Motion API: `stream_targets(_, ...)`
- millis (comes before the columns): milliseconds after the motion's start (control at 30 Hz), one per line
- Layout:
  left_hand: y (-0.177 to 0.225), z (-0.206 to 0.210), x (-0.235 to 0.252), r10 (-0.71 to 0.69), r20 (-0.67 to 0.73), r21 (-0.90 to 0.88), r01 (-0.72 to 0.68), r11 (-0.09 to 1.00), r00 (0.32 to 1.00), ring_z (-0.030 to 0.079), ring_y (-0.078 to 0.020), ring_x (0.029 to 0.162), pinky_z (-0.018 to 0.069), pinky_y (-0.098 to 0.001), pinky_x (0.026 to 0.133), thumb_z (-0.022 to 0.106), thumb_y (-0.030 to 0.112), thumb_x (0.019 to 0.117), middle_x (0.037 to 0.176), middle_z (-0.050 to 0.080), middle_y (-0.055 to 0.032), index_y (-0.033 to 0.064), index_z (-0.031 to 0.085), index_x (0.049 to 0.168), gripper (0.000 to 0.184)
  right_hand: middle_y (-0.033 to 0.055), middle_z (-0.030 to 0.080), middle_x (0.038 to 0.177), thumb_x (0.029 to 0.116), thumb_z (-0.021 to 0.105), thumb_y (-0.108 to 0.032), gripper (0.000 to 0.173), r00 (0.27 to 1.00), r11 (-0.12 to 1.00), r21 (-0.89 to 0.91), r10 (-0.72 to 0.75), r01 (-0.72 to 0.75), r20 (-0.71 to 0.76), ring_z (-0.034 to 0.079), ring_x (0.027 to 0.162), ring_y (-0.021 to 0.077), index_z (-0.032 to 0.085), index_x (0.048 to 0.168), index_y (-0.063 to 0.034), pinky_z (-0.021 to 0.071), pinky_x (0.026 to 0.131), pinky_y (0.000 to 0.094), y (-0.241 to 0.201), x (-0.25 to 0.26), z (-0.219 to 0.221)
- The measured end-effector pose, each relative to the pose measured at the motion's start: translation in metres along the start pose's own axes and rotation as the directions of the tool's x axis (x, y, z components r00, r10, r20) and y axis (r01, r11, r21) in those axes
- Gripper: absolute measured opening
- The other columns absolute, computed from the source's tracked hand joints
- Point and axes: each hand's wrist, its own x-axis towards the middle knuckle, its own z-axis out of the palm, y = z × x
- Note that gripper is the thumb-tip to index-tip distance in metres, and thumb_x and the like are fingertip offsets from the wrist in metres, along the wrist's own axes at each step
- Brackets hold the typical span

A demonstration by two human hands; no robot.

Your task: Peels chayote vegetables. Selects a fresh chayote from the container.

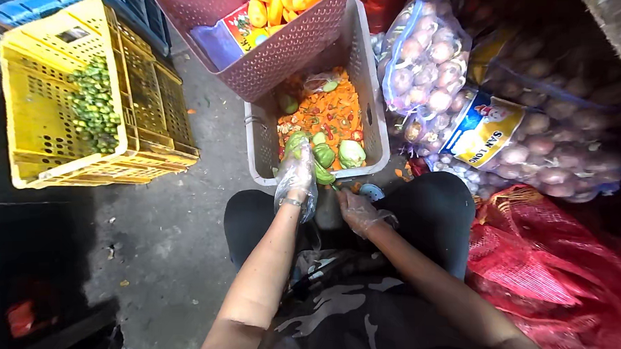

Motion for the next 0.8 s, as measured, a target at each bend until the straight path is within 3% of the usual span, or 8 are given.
stream_targets(200, 0.004, 0.000, 0.001, -0.026, -0.035, 0.011, 0.026, 1.000, 0.999, 0.057, -0.0425, 0.126, 0.0408, -0.0669, 0.103, 0.019, 0.067, 0.1040, 0.133, 0.062, -0.0237, 0.0133, 0.050, 0.147, 0.076, 0.0268, 0.060, 0.136, 0.1142, 0.021, -0.040, 0.056, 0.993, 0.995, -0.041, 0.092, -0.089, 0.071, 0.058, 0.130, 0.0397, 0.045, 0.148, -0.0018, 0.0442, 0.109, 0.0558, -0.024, -0.022, -0.022)
stream_targets(333, 0.001, 0.005, -0.008, 0.009, -0.072, -0.034, -0.012, 0.999, 0.997, 0.058, -0.0434, 0.124, 0.0432, -0.0671, 0.101, 0.024, 0.070, 0.1020, 0.131, 0.063, -0.0235, 0.0185, 0.049, 0.149, 0.074, 0.0277, 0.064, 0.129, 0.1142, 0.025, -0.038, 0.054, 0.995, 0.995, -0.009, 0.097, -0.097, 0.032, 0.062, 0.125, 0.0402, 0.047, 0.146, -0.0002, 0.0473, 0.105, 0.0549, -0.006, -0.012, 0.002)
stream_targets(500, -0.003, 0.000, 0.007, 0.040, 0.022, -0.006, -0.040, 0.999, 0.999, 0.055, -0.0439, 0.128, 0.0393, -0.0694, 0.103, 0.021, 0.069, 0.1031, 0.137, 0.060, -0.0225, 0.0181, 0.046, 0.152, 0.075, 0.0274, 0.064, 0.130, 0.1141, 0.026, -0.037, 0.053, 0.997, 0.998, 0.005, 0.070, -0.070, 0.013, 0.062, 0.125, 0.0397, 0.047, 0.147, -0.0014, 0.0471, 0.106, 0.0544, 0.008, 0.002, 0.014)
stream_targets(567, -0.014, 0.003, 0.010, 0.028, 0.050, -0.108, -0.022, 0.994, 0.998, 0.052, -0.0378, 0.135, 0.0380, -0.0649, 0.110, 0.022, 0.071, 0.1020, 0.146, 0.055, -0.0176, 0.0194, 0.045, 0.154, 0.076, 0.0257, 0.066, 0.125, 0.1137, 0.026, -0.040, 0.053, 0.998, 0.998, 0.013, 0.066, -0.066, -0.018, 0.064, 0.121, 0.0394, 0.051, 0.143, -0.0030, 0.0486, 0.103, 0.0555, 0.012, -0.002, 0.011)
stream_targets(633, -0.019, 0.000, 0.004, 0.048, 0.062, -0.343, -0.024, 0.939, 0.997, 0.051, -0.0309, 0.134, 0.0404, -0.0561, 0.110, 0.029, 0.065, 0.1048, 0.147, 0.054, -0.0149, 0.0168, 0.047, 0.151, 0.069, 0.0245, 0.069, 0.118, 0.1129, 0.027, -0.043, 0.054, 0.996, 0.999, 0.000, 0.050, -0.050, -0.074, 0.066, 0.115, 0.0402, 0.054, 0.140, -0.0044, 0.0507, 0.098, 0.0573, 0.010, -0.012, 0.003)
stream_targets(700, -0.011, -0.007, -0.003, 0.071, 0.063, -0.595, -0.020, 0.804, 0.995, 0.054, -0.0211, 0.129, 0.0450, -0.0476, 0.106, 0.027, 0.065, 0.1048, 0.144, 0.056, -0.0083, 0.0194, 0.049, 0.149, 0.067, 0.0240, 0.070, 0.110, 0.1122, 0.030, -0.044, 0.053, 0.990, 0.999, -0.044, 0.008, -0.015, -0.140, 0.069, 0.109, 0.0413, 0.055, 0.138, -0.0045, 0.0521, 0.093, 0.0580, 0.005, -0.027, -0.007)
stream_targets(800, 0.004, -0.013, -0.010, 0.045, 0.118, -0.823, 0.072, 0.564, 0.992, 0.059, -0.0173, 0.121, 0.0515, -0.0449, 0.099, 0.027, 0.072, 0.1011, 0.136, 0.061, -0.0038, 0.0214, 0.053, 0.144, 0.071, 0.0227, 0.072, 0.106, 0.1114, 0.032, -0.045, 0.053, 0.977, 0.993, -0.119, -0.049, 0.025, -0.206, 0.070, 0.106, 0.0410, 0.058, 0.133, -0.0043, 0.0531, 0.090, 0.0578, -0.007, -0.040, -0.017)
